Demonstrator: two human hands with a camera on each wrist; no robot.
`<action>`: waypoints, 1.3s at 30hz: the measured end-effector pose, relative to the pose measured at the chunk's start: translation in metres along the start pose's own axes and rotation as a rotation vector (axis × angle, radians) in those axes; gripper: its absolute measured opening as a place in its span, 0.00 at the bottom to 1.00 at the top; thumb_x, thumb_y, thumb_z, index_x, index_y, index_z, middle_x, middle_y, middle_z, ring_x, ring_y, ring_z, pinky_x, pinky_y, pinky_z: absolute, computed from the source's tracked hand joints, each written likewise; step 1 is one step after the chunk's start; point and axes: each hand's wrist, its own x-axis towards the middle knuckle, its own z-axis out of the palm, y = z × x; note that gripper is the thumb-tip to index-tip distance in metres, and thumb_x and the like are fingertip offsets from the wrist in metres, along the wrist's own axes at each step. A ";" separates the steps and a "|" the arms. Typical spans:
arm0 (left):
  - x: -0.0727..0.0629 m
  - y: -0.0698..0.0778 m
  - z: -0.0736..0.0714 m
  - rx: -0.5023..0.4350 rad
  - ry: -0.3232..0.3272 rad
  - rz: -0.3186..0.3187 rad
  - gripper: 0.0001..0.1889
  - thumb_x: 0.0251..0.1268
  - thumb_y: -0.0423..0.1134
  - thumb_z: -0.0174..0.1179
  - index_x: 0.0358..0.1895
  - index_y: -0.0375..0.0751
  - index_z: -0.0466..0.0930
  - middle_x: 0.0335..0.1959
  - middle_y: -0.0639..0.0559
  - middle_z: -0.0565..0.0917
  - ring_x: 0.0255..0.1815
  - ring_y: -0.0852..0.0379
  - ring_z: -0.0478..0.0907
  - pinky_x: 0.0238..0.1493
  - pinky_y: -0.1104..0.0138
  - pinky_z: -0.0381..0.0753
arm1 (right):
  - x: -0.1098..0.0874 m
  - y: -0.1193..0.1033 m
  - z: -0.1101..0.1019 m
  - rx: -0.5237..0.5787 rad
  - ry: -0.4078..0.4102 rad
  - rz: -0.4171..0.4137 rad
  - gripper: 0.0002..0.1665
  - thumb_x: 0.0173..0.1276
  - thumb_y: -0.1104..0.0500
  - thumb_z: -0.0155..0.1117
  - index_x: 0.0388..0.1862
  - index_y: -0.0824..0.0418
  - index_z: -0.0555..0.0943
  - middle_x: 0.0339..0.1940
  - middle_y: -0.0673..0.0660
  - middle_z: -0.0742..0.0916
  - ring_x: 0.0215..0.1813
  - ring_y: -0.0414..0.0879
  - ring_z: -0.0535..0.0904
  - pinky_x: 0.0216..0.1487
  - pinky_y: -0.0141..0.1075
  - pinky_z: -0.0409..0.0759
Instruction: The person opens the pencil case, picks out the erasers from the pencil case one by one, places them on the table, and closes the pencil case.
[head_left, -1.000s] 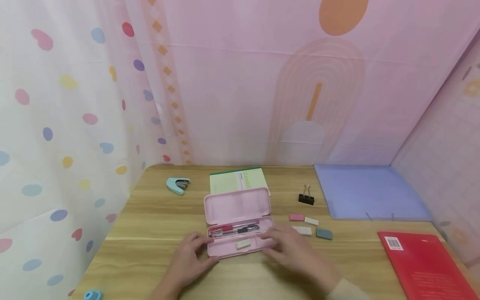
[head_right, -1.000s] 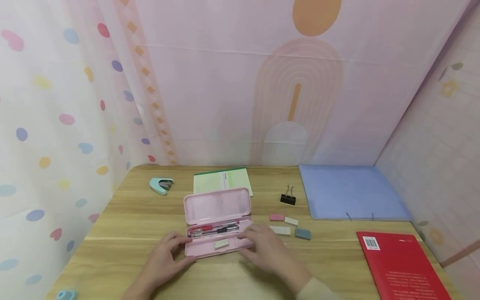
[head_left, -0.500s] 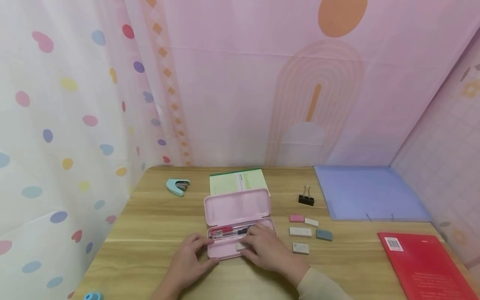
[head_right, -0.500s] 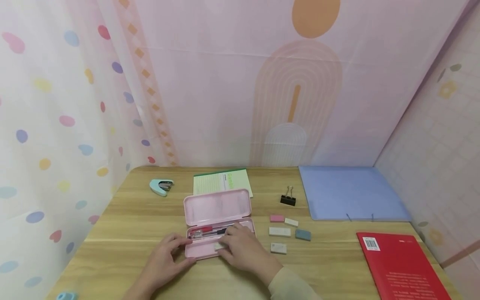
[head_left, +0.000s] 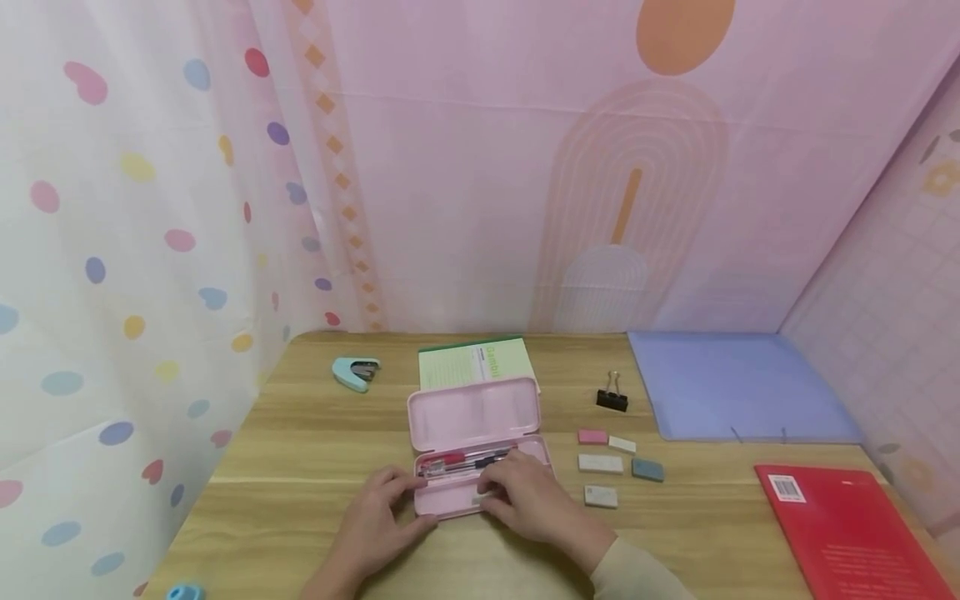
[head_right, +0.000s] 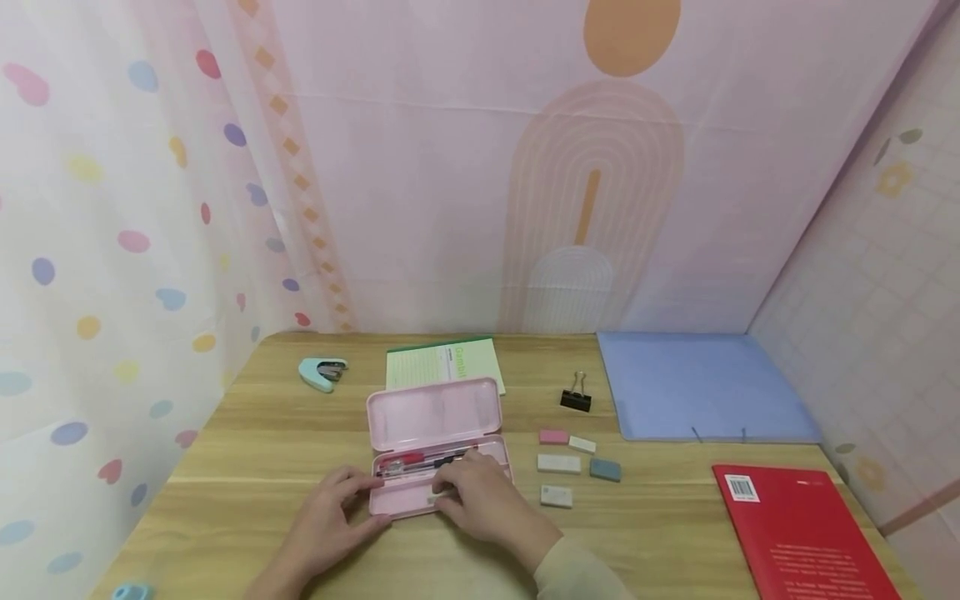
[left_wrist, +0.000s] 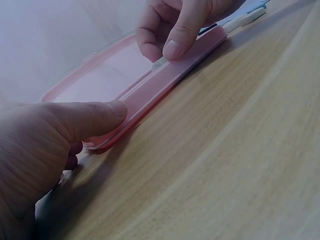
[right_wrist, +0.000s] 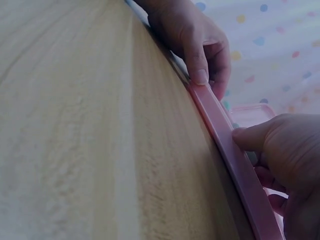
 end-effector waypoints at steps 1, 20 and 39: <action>0.000 0.000 0.000 0.000 0.000 0.001 0.22 0.38 0.50 0.79 0.42 0.53 0.85 0.39 0.66 0.74 0.40 0.64 0.70 0.45 0.62 0.76 | 0.000 0.000 0.000 0.023 -0.002 0.013 0.05 0.62 0.49 0.68 0.36 0.44 0.82 0.29 0.35 0.77 0.36 0.33 0.69 0.39 0.30 0.68; 0.001 0.004 0.003 0.006 -0.032 -0.016 0.22 0.40 0.51 0.78 0.43 0.55 0.85 0.39 0.66 0.74 0.40 0.66 0.70 0.45 0.64 0.77 | -0.075 0.033 -0.065 0.236 0.140 0.128 0.05 0.65 0.54 0.66 0.40 0.46 0.84 0.36 0.37 0.83 0.40 0.34 0.78 0.45 0.35 0.80; 0.002 -0.006 0.003 0.004 0.000 0.000 0.23 0.38 0.53 0.78 0.42 0.56 0.85 0.39 0.66 0.74 0.40 0.67 0.70 0.45 0.63 0.77 | -0.149 0.106 -0.083 0.102 0.104 0.479 0.08 0.61 0.53 0.71 0.40 0.46 0.85 0.36 0.41 0.83 0.35 0.37 0.74 0.37 0.31 0.77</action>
